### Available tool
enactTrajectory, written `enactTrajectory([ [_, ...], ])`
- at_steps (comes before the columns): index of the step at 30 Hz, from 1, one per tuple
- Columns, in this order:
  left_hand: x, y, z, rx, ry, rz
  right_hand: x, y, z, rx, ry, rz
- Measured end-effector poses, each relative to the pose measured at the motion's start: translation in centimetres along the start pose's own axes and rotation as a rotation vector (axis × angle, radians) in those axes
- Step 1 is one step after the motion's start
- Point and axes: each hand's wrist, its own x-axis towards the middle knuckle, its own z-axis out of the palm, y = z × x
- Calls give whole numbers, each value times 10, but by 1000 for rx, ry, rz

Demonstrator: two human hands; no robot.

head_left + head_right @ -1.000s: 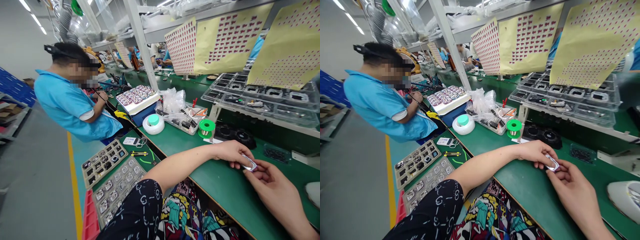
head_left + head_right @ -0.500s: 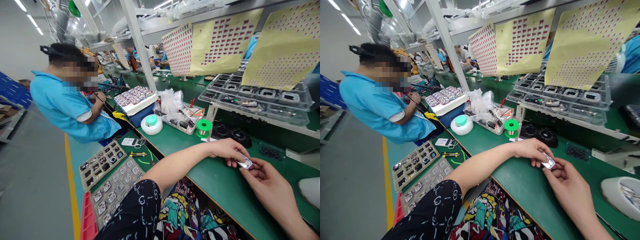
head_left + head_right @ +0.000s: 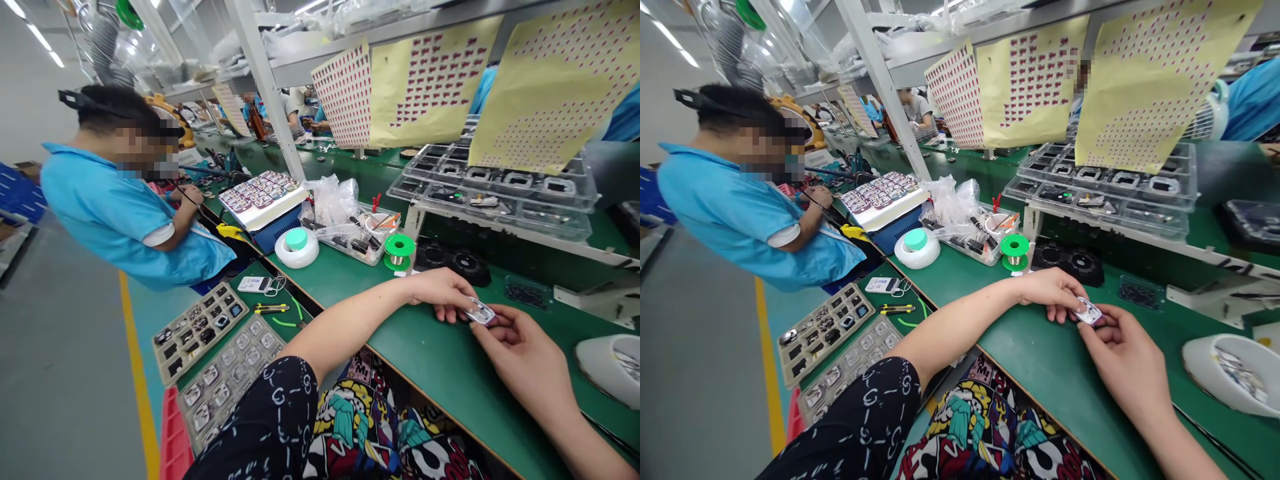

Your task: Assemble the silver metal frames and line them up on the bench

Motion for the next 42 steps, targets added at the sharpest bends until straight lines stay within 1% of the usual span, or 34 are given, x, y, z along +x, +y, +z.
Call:
enactTrajectory([
  [3,-7,5,0,73,-14,-44,-4,-7,3,-95,18,-93],
  [5,-14,10,2,108,-11,-44,-8,-12,5,-105,31,-151],
  [6,-17,12,3,117,-9,-42,-9,-13,6,-102,18,-181],
  [9,-18,16,-1,84,-16,-61,-8,-11,7,-113,28,-203],
  [14,-15,14,-6,40,-78,-104,-6,-2,6,-138,47,-238],
  [20,-17,14,-5,53,-73,-135,-9,-4,6,-118,39,-264],
  [24,-18,18,-5,65,-108,-121,-8,-3,5,-116,58,-265],
  [27,-19,20,-1,74,-127,-83,-8,0,5,-109,60,-265],
  [29,-19,20,6,53,-98,-52,-9,1,5,-97,49,-252],
  [31,-17,18,13,26,-42,-28,-11,1,5,-93,49,-230],
  [33,-13,15,16,-5,-2,5,-12,2,5,-105,67,-221],
  [37,-5,11,10,-130,18,70,-9,7,7,-92,7,-287],
  [42,-11,18,9,-298,39,103,-12,7,9,-89,-37,-351],
])
